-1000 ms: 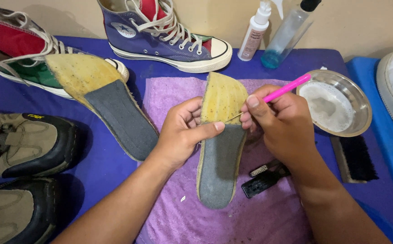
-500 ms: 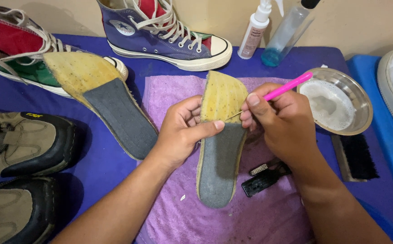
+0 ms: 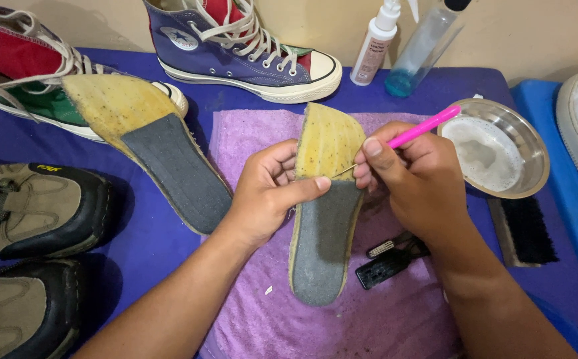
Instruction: Applying adhesive to a shoe insole and cleaning the interior of a sneaker as part of a repair process.
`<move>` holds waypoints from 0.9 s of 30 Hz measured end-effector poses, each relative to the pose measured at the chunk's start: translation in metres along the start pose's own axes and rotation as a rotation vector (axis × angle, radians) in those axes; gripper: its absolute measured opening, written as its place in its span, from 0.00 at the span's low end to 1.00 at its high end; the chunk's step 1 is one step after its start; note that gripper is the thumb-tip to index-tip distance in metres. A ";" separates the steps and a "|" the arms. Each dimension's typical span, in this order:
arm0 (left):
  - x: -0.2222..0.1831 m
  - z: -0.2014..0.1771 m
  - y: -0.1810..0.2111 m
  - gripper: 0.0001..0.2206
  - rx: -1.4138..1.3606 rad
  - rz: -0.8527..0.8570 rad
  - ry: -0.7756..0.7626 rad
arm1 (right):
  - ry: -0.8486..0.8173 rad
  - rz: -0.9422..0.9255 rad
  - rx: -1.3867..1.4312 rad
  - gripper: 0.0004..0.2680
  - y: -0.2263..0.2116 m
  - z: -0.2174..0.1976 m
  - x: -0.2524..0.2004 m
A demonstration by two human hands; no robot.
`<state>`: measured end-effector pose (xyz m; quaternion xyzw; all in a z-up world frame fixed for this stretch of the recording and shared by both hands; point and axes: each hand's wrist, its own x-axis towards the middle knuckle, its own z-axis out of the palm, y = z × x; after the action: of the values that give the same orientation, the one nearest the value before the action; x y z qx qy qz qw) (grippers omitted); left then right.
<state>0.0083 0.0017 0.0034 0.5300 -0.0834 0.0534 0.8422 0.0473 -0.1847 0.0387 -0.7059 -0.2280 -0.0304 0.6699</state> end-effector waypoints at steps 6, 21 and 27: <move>0.000 -0.002 -0.004 0.13 -0.005 -0.001 0.003 | -0.012 0.004 -0.039 0.09 -0.007 0.000 -0.001; 0.000 0.000 0.001 0.12 0.008 0.006 -0.007 | -0.010 -0.010 -0.040 0.09 -0.001 -0.001 0.000; 0.000 0.000 -0.001 0.12 0.009 0.004 -0.006 | -0.018 0.004 -0.044 0.09 -0.001 -0.002 0.000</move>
<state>0.0084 0.0015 0.0023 0.5336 -0.0869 0.0541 0.8395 0.0477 -0.1865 0.0402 -0.7211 -0.2319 -0.0275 0.6523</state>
